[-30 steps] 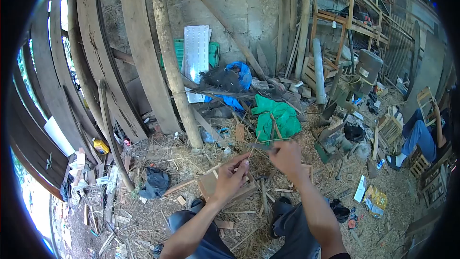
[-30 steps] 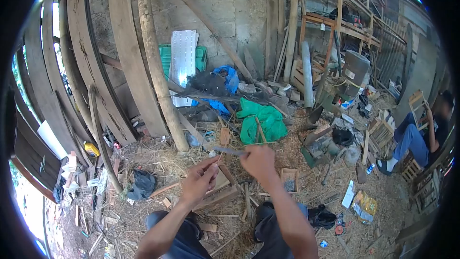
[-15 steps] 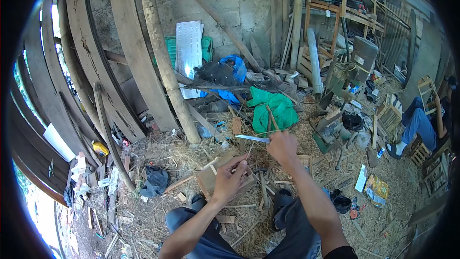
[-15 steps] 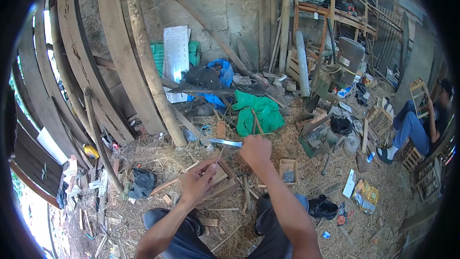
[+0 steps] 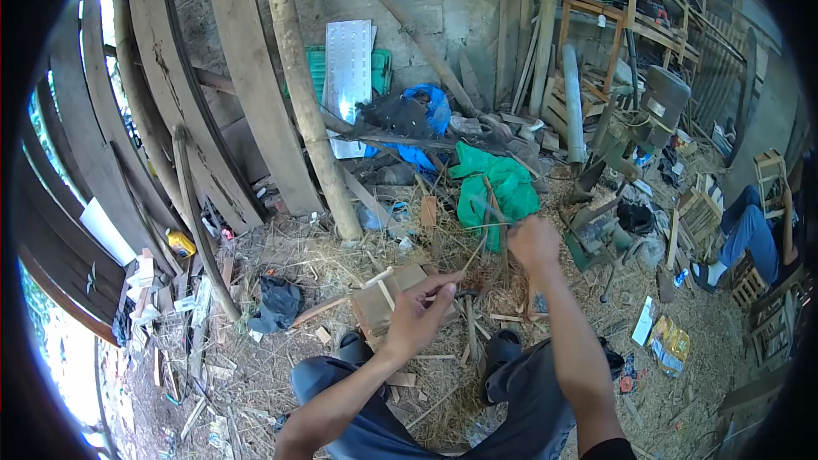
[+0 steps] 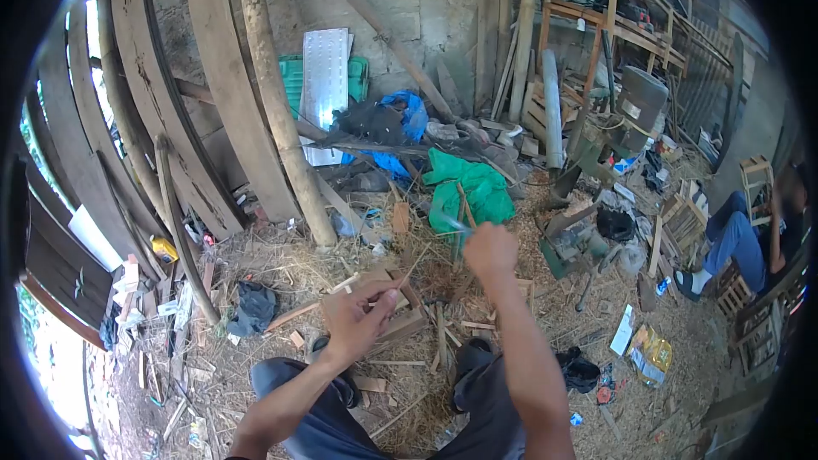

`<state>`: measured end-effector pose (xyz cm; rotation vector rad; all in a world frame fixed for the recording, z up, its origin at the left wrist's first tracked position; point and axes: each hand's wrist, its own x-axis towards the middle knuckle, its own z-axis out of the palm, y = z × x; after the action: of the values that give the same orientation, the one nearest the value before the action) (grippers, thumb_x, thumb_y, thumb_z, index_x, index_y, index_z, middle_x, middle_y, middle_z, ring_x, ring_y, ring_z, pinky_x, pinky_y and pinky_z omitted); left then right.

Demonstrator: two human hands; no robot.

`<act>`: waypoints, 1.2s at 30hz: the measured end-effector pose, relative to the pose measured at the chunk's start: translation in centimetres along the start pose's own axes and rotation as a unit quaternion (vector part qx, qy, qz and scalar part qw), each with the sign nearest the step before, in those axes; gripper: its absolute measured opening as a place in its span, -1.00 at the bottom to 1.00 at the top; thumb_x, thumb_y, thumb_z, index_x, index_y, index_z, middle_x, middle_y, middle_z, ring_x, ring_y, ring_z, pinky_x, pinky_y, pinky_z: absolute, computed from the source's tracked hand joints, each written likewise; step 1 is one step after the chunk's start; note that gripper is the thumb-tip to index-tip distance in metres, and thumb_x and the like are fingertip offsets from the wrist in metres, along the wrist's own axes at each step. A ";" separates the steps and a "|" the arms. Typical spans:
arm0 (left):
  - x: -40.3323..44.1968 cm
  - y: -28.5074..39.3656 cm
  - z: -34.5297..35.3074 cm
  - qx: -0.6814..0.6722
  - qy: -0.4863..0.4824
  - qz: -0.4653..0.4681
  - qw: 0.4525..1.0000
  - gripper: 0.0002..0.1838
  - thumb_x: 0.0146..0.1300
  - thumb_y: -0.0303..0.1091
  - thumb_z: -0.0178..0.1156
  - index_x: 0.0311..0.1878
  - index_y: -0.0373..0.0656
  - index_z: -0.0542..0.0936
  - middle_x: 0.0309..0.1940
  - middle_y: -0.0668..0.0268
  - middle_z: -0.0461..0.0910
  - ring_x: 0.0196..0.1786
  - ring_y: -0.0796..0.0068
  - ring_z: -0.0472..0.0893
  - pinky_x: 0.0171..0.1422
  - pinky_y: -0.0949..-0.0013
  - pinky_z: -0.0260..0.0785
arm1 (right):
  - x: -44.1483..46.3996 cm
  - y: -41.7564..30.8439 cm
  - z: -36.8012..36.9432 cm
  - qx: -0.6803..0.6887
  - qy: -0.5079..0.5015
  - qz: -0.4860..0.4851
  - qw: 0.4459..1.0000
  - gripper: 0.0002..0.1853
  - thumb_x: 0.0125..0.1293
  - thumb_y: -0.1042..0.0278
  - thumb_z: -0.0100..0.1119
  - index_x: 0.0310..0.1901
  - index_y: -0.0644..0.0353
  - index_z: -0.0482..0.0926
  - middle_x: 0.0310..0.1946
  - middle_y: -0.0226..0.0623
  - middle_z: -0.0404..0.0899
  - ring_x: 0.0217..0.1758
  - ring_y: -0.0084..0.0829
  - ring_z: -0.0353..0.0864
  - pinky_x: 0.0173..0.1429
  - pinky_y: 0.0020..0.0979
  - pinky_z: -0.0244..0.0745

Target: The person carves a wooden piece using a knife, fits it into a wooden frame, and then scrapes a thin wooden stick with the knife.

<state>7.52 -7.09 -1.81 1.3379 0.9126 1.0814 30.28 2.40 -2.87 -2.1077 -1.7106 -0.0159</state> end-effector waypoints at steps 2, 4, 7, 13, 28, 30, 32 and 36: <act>0.1 -0.2 -0.1 0.000 0.008 0.018 1.000 -0.69 0.40 -0.29 0.08 0.15 -0.15 0.54 -0.46 0.51 0.46 -0.56 0.83 0.27 -0.53 0.61 0.09 | 1.2 2.3 0.1 0.007 0.052 0.047 0.997 -0.74 0.03 0.19 0.24 -0.44 0.26 0.67 -0.45 0.01 0.64 -0.33 -0.02 0.67 -0.19 -0.11 0.59; 0.5 -0.2 -0.4 -0.007 0.018 0.038 0.999 -0.69 0.41 -0.28 0.08 0.15 -0.13 0.54 -0.47 0.51 0.46 -0.56 0.83 0.26 -0.53 0.62 0.09 | 0.8 2.2 0.2 0.059 0.034 0.021 0.997 -0.73 0.09 0.18 0.23 -0.39 0.27 0.67 -0.45 -0.03 0.65 -0.43 -0.13 0.65 -0.30 -0.15 0.55; 0.9 0.5 -0.8 -0.045 0.026 -0.035 0.998 -0.68 0.41 -0.28 0.06 0.16 -0.15 0.53 -0.49 0.49 0.44 -0.56 0.83 0.27 -0.53 0.62 0.10 | -0.5 0.5 -0.8 0.314 -0.065 -0.006 0.947 -0.72 0.24 0.18 0.18 -0.26 0.25 0.67 -0.43 -0.16 0.66 -0.62 -0.41 0.49 -0.51 -0.30 0.38; 1.0 0.6 -0.4 -0.080 0.021 -0.017 0.996 -0.69 0.40 -0.31 0.07 0.13 -0.22 0.52 -0.50 0.46 0.43 -0.58 0.80 0.29 -0.54 0.63 0.10 | -3.9 -4.5 -6.5 0.634 -0.200 -0.018 0.747 -0.74 0.37 0.22 0.11 -0.06 0.19 0.61 -0.33 -0.38 0.65 -0.66 -0.79 0.15 -0.60 -0.61 0.02; 2.6 -0.1 -1.7 -0.019 0.019 0.026 0.999 -0.81 0.38 -0.33 0.11 -0.12 -0.28 0.49 -0.46 0.35 0.51 -0.40 0.64 0.51 -0.36 0.53 0.39 | -4.8 -4.9 -3.8 0.593 -0.161 -0.110 0.781 -0.72 0.33 0.25 0.19 -0.10 0.31 0.61 -0.30 -0.32 0.67 -0.52 -0.70 0.44 -0.41 -0.60 0.31; 3.0 0.4 -2.3 -0.018 0.047 0.031 0.998 -0.85 0.38 -0.37 0.09 -0.17 -0.28 0.46 -0.41 0.31 0.52 -0.36 0.59 0.55 -0.34 0.51 0.42 | -4.7 -4.6 -3.1 0.554 -0.161 -0.138 0.805 -0.71 0.32 0.25 0.19 -0.09 0.31 0.61 -0.28 -0.31 0.67 -0.43 -0.66 0.54 -0.31 -0.58 0.41; 3.4 0.2 -2.7 -0.075 0.110 0.065 0.989 -0.87 0.38 -0.40 0.07 -0.16 -0.27 0.46 -0.36 0.28 0.52 -0.33 0.53 0.57 -0.35 0.51 0.42 | -5.3 -5.1 -3.9 0.421 -0.217 -0.168 0.864 -0.74 0.24 0.28 0.28 -0.17 0.31 0.65 -0.28 -0.31 0.68 -0.22 -0.62 0.59 -0.08 -0.45 0.46; 3.6 0.4 -4.2 -0.106 0.106 0.055 0.987 -0.88 0.35 -0.41 0.11 -0.17 -0.26 0.46 -0.34 0.29 0.53 -0.31 0.52 0.58 -0.29 0.44 0.42 | -5.4 -4.8 -2.6 0.419 -0.282 -0.144 0.851 -0.75 0.18 0.27 0.32 -0.20 0.26 0.68 -0.30 -0.28 0.69 -0.32 -0.57 0.61 -0.17 -0.43 0.44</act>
<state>4.49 -2.45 -1.32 1.1219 0.8572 1.3880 25.14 -2.75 -0.45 -1.2316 -1.8247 1.1459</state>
